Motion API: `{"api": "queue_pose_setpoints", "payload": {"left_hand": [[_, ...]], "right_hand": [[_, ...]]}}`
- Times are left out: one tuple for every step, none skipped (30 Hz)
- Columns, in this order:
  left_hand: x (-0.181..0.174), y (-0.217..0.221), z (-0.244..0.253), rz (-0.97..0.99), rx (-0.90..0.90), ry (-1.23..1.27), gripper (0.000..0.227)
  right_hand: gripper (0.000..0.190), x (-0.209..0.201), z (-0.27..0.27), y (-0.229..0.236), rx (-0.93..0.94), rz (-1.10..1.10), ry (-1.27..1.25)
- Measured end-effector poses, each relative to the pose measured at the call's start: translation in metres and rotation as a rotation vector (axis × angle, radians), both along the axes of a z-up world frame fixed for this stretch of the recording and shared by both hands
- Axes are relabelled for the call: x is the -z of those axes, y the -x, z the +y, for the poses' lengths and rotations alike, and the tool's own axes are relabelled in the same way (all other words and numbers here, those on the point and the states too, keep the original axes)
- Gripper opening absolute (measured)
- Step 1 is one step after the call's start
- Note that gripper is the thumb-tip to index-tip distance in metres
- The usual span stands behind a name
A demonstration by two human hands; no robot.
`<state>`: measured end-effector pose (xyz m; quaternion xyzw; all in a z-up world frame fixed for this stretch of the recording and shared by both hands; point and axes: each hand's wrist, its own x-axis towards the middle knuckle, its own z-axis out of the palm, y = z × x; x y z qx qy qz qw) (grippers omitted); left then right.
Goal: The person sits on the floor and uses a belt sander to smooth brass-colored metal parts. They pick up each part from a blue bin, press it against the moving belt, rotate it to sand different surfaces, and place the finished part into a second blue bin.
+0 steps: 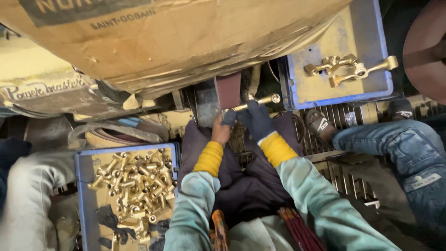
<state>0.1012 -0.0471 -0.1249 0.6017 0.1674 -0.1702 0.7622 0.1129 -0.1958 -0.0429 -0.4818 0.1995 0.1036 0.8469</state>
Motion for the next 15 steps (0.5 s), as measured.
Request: {"api": "queue_pose_setpoints", "payload": {"left_hand": [[0.003,-0.006,0.000,-0.004,0.003,0.007,0.030],[0.007,-0.017,0.000,-0.049,0.012,-0.001,0.029],[0.012,-0.011,0.001,-0.068,0.021,-0.013,0.030],[0.017,-0.005,0.002,-0.088,0.030,-0.024,0.032],[0.020,-0.003,0.004,-0.056,0.032,-0.019,0.029],[0.019,-0.002,0.005,-0.024,0.033,-0.013,0.027],[0.015,-0.008,0.006,-0.005,0.036,-0.005,0.026],[0.008,-0.011,0.009,0.013,0.070,-0.017,0.027],[-0.002,-0.013,0.012,0.029,0.107,-0.027,0.030],[-0.013,-0.014,0.016,0.045,0.143,-0.039,0.034],[-0.024,-0.006,0.023,0.007,0.204,-0.073,0.032],[-0.036,0.002,0.032,-0.031,0.264,-0.108,0.031],[-0.048,0.014,0.041,-0.061,0.322,-0.140,0.033],[-0.060,0.028,0.048,-0.215,0.324,-0.118,0.037],[-0.072,0.044,0.055,-0.368,0.329,-0.093,0.045]], "right_hand": [[0.032,-0.001,-0.001,0.000,-0.050,-0.069,0.071],[0.033,0.000,-0.002,-0.008,-0.098,-0.137,0.143],[0.033,0.002,0.000,-0.001,-0.116,-0.118,0.216],[0.034,0.002,0.001,0.003,-0.136,-0.099,0.288],[0.036,0.001,0.002,0.003,-0.156,-0.089,0.362],[0.033,-0.004,0.006,0.006,-0.086,-0.026,0.189],[0.031,-0.013,0.008,0.002,-0.015,0.024,0.018],[0.028,-0.023,0.010,0.000,0.056,0.075,-0.152],[0.026,-0.036,0.010,0.003,-0.079,-0.071,0.264],[0.025,-0.051,0.005,0.013,-0.207,-0.216,0.683],[0.027,-0.064,0.002,0.030,-0.338,-0.343,1.100],[0.025,-0.076,-0.002,0.042,-0.347,-0.470,1.137],[0.026,-0.089,-0.010,0.056,-0.363,-0.592,1.170],[0.029,-0.099,-0.013,0.065,-0.379,-0.716,1.199],[0.026,-0.109,-0.016,0.072,-0.358,-0.823,1.259]]}}
